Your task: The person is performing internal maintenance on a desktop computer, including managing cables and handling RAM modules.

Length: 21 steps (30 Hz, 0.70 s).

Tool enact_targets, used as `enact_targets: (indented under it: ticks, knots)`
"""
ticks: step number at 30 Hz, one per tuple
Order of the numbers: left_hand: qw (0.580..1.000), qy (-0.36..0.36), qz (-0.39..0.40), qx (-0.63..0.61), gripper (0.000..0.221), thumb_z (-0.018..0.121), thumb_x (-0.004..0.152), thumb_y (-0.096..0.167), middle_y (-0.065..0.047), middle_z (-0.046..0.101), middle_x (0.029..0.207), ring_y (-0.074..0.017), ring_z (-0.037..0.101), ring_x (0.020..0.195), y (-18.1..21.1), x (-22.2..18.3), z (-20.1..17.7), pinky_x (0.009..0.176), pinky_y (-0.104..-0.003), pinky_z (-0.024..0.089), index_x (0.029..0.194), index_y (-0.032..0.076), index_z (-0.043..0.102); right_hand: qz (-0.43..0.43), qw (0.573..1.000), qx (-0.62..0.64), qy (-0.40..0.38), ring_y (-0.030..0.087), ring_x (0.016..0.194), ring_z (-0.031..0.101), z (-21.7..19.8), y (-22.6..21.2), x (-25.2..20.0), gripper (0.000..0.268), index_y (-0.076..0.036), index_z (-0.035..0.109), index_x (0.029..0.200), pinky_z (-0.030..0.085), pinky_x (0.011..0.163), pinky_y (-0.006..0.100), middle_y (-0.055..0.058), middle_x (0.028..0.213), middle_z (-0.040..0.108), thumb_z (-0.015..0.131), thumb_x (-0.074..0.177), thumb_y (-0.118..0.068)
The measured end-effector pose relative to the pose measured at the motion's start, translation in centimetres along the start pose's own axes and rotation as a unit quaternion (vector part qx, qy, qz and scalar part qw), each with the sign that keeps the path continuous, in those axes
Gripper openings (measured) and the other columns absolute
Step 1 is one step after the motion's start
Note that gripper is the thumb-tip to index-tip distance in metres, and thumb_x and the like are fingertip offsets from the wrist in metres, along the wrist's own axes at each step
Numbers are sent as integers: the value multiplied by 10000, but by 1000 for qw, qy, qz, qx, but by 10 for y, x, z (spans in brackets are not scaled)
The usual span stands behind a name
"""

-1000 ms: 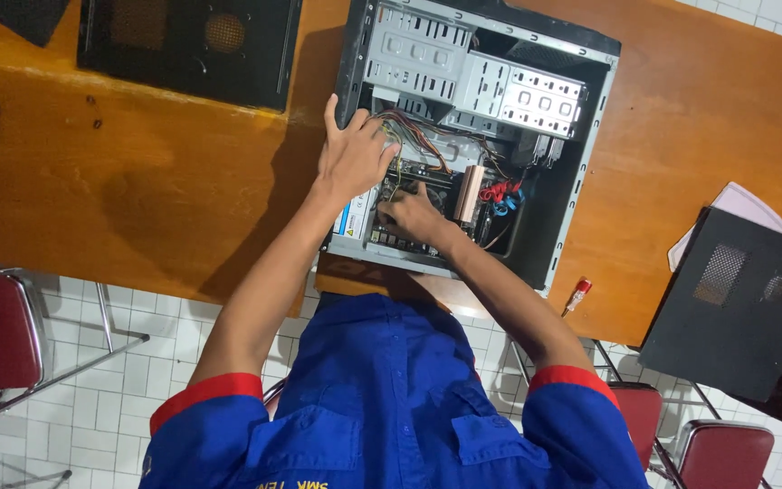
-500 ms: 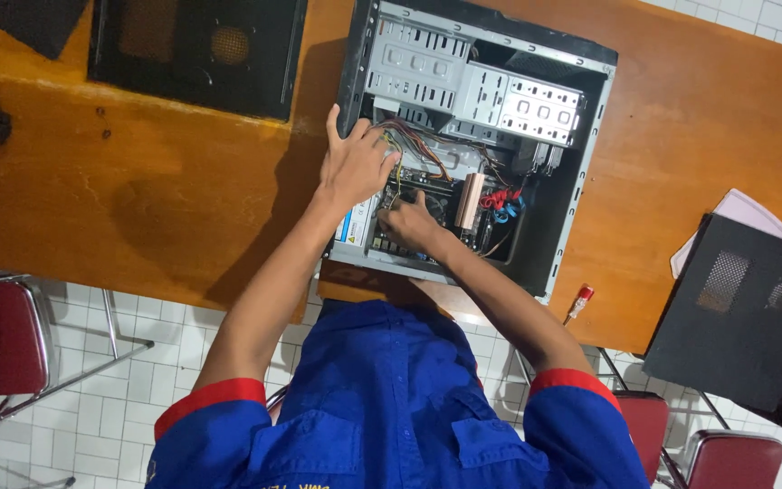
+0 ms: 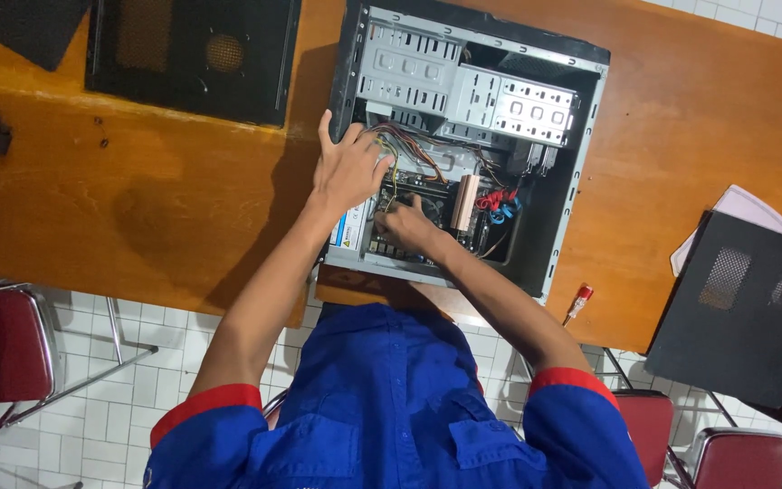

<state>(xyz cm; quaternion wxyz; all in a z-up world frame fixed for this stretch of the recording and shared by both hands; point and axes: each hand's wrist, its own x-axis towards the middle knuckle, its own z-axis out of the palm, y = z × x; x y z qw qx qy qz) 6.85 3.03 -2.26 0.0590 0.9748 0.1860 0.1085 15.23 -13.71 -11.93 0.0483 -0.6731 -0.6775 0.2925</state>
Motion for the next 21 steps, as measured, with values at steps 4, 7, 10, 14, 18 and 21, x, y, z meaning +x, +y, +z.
enact_targets:
  ticks: [4,7,10,14,18,21]
  knots:
    - [1000,14,2,2,518,454,1124,488,-91,747,1106,-212,576,1210,-1,0,3,1193,-694,64,973,109,774,-7,1000,-12,-4,222,1011,684,3,2,1,70,-228,680,955,308,1065,639,-21,874,744,714,893,-224]
    - [1000,19,2,-3,541,434,1131,501,-86,748,1111,-203,573,1216,-1,-1,6,1201,-683,56,976,111,775,-14,998,-53,-7,203,1027,678,9,4,5,54,-250,696,945,310,1058,632,-40,866,749,701,892,-257]
    - [1000,18,0,1,533,438,1127,493,-83,750,1108,-206,574,1211,-1,1,4,1198,-684,55,972,112,777,3,1000,-22,-9,226,1012,692,5,3,6,54,-234,684,926,297,1064,652,-22,855,748,713,888,-209]
    - [1000,12,-2,3,544,423,1130,495,-78,751,1116,-200,570,1219,1,0,3,1200,-678,56,984,113,782,13,1000,-7,-8,243,1016,702,5,0,3,46,-218,693,933,305,1068,651,5,860,754,691,904,-183]
    - [1000,11,-4,-6,556,412,1131,492,-83,748,1126,-202,563,1233,0,1,4,1207,-682,38,984,101,779,15,1000,-6,-9,258,1027,708,-7,-6,0,50,-199,699,953,295,1068,664,35,873,765,668,918,-182]
    - [1000,5,-9,-13,558,404,1136,485,-85,748,1131,-208,558,1246,0,1,4,1210,-687,33,986,102,781,20,1000,-5,-20,268,1015,705,-8,-8,2,57,-192,698,932,302,1057,678,35,864,757,709,891,-155]
